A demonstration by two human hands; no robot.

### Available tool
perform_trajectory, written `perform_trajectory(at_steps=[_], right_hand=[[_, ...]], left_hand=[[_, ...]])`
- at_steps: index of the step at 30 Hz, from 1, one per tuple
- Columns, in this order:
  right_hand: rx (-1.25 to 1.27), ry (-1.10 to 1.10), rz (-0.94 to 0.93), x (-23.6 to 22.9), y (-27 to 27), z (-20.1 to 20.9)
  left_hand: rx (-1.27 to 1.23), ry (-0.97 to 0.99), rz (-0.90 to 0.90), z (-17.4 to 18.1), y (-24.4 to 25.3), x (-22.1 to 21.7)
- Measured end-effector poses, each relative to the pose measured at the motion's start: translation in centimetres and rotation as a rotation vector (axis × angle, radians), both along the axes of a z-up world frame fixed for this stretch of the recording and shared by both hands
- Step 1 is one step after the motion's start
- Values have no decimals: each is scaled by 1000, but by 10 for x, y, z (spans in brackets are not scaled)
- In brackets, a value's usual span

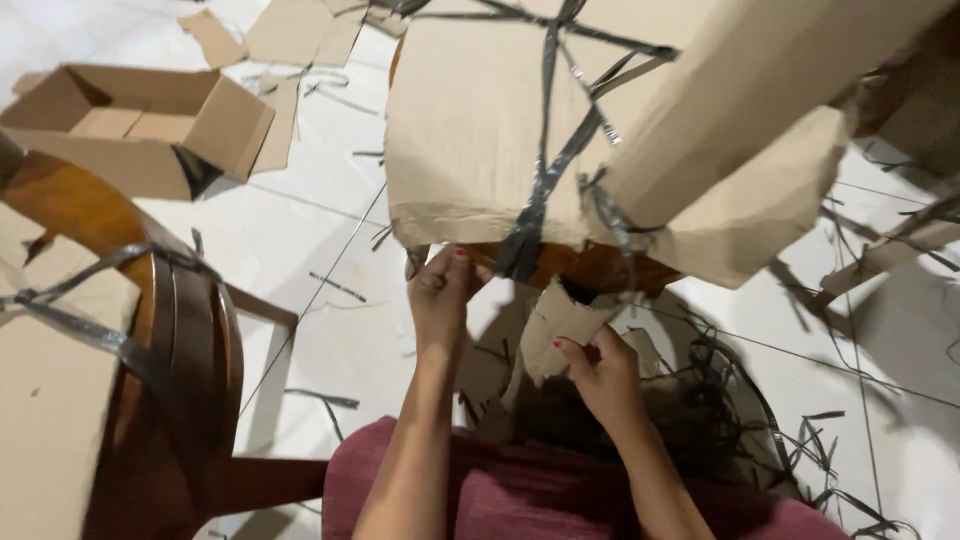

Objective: Wrapping a wooden chair leg with protective paper and securing it with plastic ties

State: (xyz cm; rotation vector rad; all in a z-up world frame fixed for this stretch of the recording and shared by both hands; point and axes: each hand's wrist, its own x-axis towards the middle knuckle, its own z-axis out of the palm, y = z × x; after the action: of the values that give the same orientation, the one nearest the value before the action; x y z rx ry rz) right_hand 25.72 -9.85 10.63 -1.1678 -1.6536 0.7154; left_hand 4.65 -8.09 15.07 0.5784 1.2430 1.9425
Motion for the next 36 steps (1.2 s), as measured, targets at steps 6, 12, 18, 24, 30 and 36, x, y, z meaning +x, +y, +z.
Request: perform_trajectory(at_steps=[6, 12, 18, 24, 30, 36], right_hand=[[178, -275, -31, 31, -10, -43], [144, -179, 7, 30, -2, -62], [-222, -386, 34, 8, 9, -10], [-374, -408, 130, -1, 2, 18], [-354, -331, 27, 69, -18, -50], [-676, -751, 263, 176, -65, -142]], left_hand=[[153, 425, -578, -60, -46, 7], [-427, 333, -606, -43, -74, 43], [-316, 663, -437, -62, -61, 50], [-553, 904, -531, -62, -68, 60], [-967, 1393, -1239, -151, -98, 100], [-754, 1406, -1800, -111, -164, 158]])
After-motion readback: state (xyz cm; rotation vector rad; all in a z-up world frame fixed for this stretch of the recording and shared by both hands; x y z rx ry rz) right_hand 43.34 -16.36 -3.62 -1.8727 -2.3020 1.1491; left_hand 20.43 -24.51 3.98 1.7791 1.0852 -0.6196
